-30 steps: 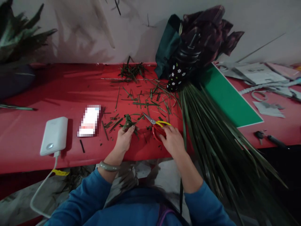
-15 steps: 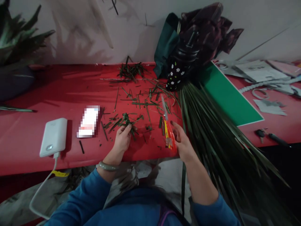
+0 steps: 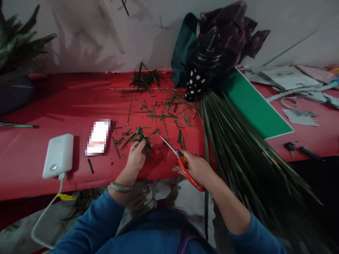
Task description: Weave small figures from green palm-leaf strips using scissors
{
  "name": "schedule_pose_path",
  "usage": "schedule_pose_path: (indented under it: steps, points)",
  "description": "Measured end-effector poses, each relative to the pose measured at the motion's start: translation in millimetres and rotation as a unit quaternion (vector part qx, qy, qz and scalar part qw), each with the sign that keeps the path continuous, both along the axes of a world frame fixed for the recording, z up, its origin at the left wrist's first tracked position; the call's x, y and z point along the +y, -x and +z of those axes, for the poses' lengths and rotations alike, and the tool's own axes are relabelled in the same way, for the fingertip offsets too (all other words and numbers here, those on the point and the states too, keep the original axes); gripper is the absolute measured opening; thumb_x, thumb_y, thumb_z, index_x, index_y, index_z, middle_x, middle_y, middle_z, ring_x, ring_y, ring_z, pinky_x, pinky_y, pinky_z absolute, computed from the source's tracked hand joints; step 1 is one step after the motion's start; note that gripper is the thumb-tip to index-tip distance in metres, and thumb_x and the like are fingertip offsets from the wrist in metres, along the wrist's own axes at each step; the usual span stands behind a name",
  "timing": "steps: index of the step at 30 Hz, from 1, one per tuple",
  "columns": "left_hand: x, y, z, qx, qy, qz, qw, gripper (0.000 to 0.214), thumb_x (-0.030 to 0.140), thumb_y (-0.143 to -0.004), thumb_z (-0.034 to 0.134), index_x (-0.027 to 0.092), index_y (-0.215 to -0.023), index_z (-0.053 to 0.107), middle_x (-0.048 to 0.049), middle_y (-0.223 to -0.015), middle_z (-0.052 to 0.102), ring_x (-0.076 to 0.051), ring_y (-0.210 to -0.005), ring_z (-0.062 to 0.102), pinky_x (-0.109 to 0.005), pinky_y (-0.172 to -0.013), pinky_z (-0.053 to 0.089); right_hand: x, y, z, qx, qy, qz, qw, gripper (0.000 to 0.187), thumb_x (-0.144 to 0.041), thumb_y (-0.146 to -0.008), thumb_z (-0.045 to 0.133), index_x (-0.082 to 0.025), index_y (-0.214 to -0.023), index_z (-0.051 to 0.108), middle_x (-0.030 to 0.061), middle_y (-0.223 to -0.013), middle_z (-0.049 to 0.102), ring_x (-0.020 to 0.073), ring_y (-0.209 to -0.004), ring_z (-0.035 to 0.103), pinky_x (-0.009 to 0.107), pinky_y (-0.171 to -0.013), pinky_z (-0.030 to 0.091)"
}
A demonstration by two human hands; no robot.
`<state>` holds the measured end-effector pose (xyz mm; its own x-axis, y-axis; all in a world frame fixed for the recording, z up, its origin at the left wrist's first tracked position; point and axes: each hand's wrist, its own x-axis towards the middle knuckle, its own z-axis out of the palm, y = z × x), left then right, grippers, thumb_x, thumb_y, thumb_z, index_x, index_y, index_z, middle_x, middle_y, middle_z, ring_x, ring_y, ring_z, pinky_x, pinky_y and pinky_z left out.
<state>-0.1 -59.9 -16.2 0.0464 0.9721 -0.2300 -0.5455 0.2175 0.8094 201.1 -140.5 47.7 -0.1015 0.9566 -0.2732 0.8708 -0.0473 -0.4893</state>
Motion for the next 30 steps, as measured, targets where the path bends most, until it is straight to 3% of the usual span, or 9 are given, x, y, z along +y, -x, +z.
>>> schedule_pose_path:
  steps: [14, 20, 26, 30]
  points:
    - [-2, 0, 2.4, 0.073, -0.039, -0.041, 0.996, 0.018, 0.032, -0.065, 0.063, 0.015, -0.058, 0.063, -0.0014, -0.059, 0.061, -0.011, -0.059, 0.055, -0.023, -0.064, 0.043, 10, 4, -14.3, 0.033, -0.043, -0.002, 0.999, 0.041, -0.046, -0.073, 0.050, -0.023, -0.106, 0.053, -0.0008, -0.059, 0.060, 0.0139, -0.048, 0.055, 0.021, -0.045, 0.038]
    - [-2, 0, -0.1, 0.070, -0.038, -0.040, 0.996, 0.017, 0.030, -0.065, 0.063, 0.015, -0.059, 0.063, -0.0005, -0.058, 0.061, -0.010, -0.058, 0.055, -0.022, -0.063, 0.043, 9, 3, -21.2, 0.022, -0.056, -0.012, 0.998, 0.041, -0.047, -0.074, 0.048, -0.020, -0.104, 0.054, -0.0002, -0.059, 0.059, 0.0141, -0.048, 0.056, 0.021, -0.046, 0.038]
    - [-2, 0, 0.4, 0.051, -0.007, -0.026, 0.998, 0.016, 0.030, -0.061, 0.067, 0.015, -0.065, 0.064, -0.0001, -0.061, 0.062, -0.009, -0.059, 0.055, -0.020, -0.061, 0.042, 2, 6, -8.3, -0.011, -0.094, -0.006, 0.996, 0.054, -0.042, -0.073, 0.052, -0.021, -0.120, 0.040, 0.0077, -0.094, 0.062, 0.0217, -0.079, 0.061, 0.029, -0.065, 0.045]
    - [-3, 0, 0.9, 0.049, -0.010, -0.026, 0.998, 0.017, 0.030, -0.061, 0.067, 0.015, -0.067, 0.064, 0.0001, -0.061, 0.062, -0.009, -0.059, 0.055, -0.021, -0.062, 0.042, 0, 13, -1.4, -0.011, -0.083, 0.011, 0.996, 0.055, -0.040, -0.073, 0.051, -0.022, -0.122, 0.036, 0.0084, -0.099, 0.060, 0.0226, -0.084, 0.060, 0.032, -0.068, 0.046]
